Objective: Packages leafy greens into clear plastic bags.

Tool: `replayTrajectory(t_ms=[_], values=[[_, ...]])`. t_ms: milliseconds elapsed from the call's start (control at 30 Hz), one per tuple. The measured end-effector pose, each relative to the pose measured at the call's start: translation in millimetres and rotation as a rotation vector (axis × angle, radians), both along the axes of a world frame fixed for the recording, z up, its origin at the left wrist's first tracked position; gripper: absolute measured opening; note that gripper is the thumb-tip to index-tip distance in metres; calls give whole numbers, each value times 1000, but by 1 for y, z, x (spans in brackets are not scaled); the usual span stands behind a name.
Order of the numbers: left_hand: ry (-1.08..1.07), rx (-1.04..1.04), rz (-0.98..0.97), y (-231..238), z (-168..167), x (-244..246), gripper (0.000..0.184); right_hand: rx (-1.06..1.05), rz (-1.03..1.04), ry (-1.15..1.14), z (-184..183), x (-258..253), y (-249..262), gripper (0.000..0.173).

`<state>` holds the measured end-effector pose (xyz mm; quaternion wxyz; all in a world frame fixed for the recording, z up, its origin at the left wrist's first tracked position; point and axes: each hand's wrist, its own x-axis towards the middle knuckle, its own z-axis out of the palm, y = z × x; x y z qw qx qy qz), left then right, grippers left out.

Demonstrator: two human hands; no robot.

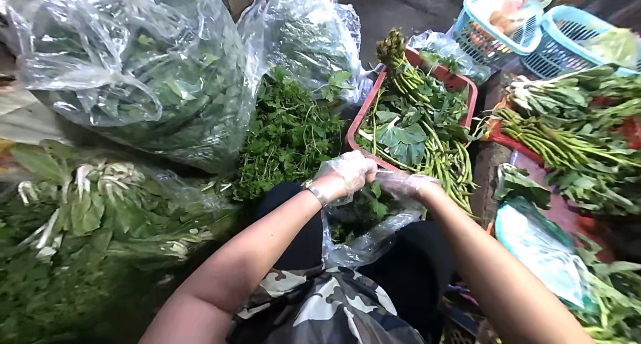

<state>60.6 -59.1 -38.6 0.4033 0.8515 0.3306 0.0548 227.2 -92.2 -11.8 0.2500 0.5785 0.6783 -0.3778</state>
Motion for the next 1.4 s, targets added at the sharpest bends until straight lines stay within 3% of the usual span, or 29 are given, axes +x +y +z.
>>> replayTrajectory(t_ms=[133,233,267,333,400,467,533,600,733,800,833,900,1000,1100,1167,1267,1400], values=[[149,7,111,16,-26,9,27,106,-524,344,6,20,-16,44],[58,-62,171,21,-36,12,47,248,-426,382,1,17,-30,64],[52,-76,164,22,-38,14,55,395,-372,376,-10,19,-33,57],[23,-106,141,23,-38,14,64,679,-339,398,-30,20,-36,24],[-31,-123,121,22,-37,12,60,771,-350,434,-36,15,-32,14],[-85,-135,98,20,-36,10,55,632,-418,522,-32,9,-25,16],[-117,-115,89,20,-35,8,53,294,-539,591,-28,5,-14,19],[-143,-101,93,19,-37,5,58,-56,-577,463,-24,-2,-2,25],[-127,-115,51,9,-28,4,69,-253,28,12,-40,-28,8,26],[-78,-149,40,4,-13,-2,60,-268,127,1,-47,-41,4,33],[-63,-94,20,7,-20,-3,47,-248,142,17,-46,-40,3,33],[43,77,-51,20,-38,-3,28,-136,80,99,-32,-27,-1,29],[213,211,-147,29,-35,-11,27,57,-125,284,1,-1,-15,33],[320,330,-244,28,-18,-20,14,194,30,25,23,2,-34,43],[440,385,-299,26,-2,-26,20,344,198,-109,21,12,-51,31],[429,452,-352,28,16,-41,34,799,356,-17,6,42,-70,16],[265,437,-316,30,12,-49,35,964,200,93,-7,58,-78,17]])
